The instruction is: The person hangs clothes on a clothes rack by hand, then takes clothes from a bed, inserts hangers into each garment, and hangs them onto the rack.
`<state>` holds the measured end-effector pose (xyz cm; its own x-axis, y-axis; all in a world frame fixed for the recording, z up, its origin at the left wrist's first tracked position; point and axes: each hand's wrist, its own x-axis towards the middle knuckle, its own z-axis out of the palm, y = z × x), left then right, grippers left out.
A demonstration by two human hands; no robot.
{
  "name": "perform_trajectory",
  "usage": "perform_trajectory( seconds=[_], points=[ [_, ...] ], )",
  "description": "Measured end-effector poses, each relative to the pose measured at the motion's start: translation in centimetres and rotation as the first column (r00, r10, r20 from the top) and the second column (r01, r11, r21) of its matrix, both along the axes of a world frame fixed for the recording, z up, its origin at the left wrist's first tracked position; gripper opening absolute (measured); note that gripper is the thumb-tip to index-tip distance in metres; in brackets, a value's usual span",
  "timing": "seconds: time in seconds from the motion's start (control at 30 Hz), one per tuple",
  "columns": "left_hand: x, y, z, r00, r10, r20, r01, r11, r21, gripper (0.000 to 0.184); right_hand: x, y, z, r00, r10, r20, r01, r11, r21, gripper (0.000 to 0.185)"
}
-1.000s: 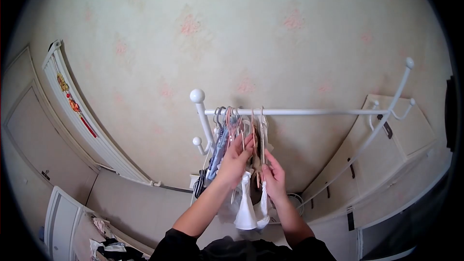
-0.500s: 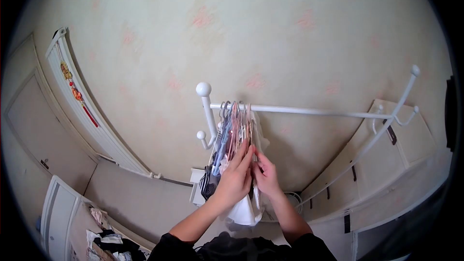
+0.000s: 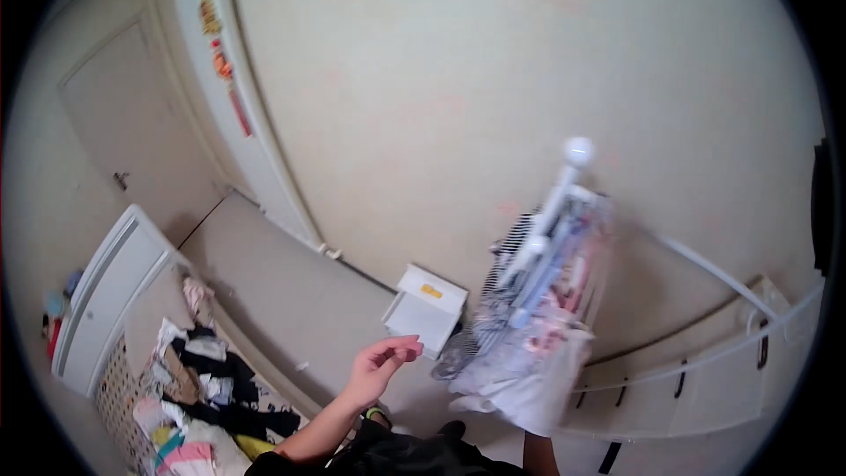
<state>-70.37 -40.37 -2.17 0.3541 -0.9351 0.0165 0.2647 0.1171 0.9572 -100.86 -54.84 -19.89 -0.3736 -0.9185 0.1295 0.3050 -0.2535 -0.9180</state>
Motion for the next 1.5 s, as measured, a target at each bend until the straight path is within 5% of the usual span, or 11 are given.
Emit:
perform_trajectory(
  seconds=[0.1, 0.23, 0.27, 0.3, 0.33, 0.47, 0.57, 0.67, 0.9, 1.13, 1.5],
  points=[
    [6.0, 4.1, -3.9, 0.98, 0.173, -0.102, -0.157, 0.976, 0.152, 0.027, -1.3, 5.1, -12.1, 0.998, 0.054, 0.045, -0.069, 0.854, 0.516, 0.018],
    [13.8, 10.3, -10.6, 0.873, 0.394, -0.288, -0.348, 0.916, 0.201, 0.025, -1.7, 12.7, -26.0, 0.97, 0.192, 0.148, -0.191, 0.235, 0.953, 0.011],
    [15.6, 11.6, -11.6, 0.855, 0.419, -0.306, -0.367, 0.905, 0.215, 0.025, -0.1, 13.2, -28.3, 0.941, 0.266, 0.208, -0.255, 0.157, 0.954, 0.011],
    [17.0, 13.0, -12.4, 0.832, 0.46, -0.31, -0.388, 0.882, 0.267, 0.025, 9.7, 15.0, -18.0, 0.954, 0.262, 0.143, -0.206, 0.231, 0.951, 0.017],
    [18.5, 14.4, -13.1, 0.803, 0.509, -0.311, -0.415, 0.851, 0.32, 0.026, 12.4, 14.8, -19.7, 0.888, 0.364, 0.282, -0.374, 0.213, 0.902, 0.009],
    [23.8, 20.5, -14.4, 0.714, 0.599, -0.362, -0.501, 0.799, 0.332, 0.026, 27.5, 14.7, -17.2, 0.438, 0.699, 0.566, -0.807, 0.029, 0.59, 0.009],
    [27.5, 24.7, -14.2, 0.625, 0.682, -0.379, -0.593, 0.731, 0.336, 0.028, 39.1, 16.0, -10.9, 0.384, 0.853, 0.353, -0.705, 0.024, 0.709, 0.019],
    [30.6, 28.6, -15.8, 0.521, 0.756, -0.396, -0.695, 0.645, 0.317, 0.027, 47.1, 15.8, -10.0, 0.098, 0.964, 0.247, -0.723, -0.102, 0.683, 0.02],
    [36.4, 34.3, -17.0, 0.029, 0.923, -0.383, -0.869, 0.212, 0.446, 0.027, 65.1, 16.8, -9.5, -0.213, 0.935, 0.284, -0.602, -0.355, 0.715, 0.022],
    [44.0, 34.6, -23.5, -0.38, 0.889, -0.254, -0.759, -0.142, 0.635, 0.027, 85.2, 18.6, -11.8, -0.468, 0.829, 0.306, -0.491, -0.532, 0.69, 0.02],
    [59.6, 40.6, -23.0, -0.645, 0.735, -0.212, -0.673, -0.414, 0.613, 0.045, 108.4, 23.8, -11.2, -0.798, 0.562, 0.218, -0.252, -0.64, 0.726, 0.018]
  ],
)
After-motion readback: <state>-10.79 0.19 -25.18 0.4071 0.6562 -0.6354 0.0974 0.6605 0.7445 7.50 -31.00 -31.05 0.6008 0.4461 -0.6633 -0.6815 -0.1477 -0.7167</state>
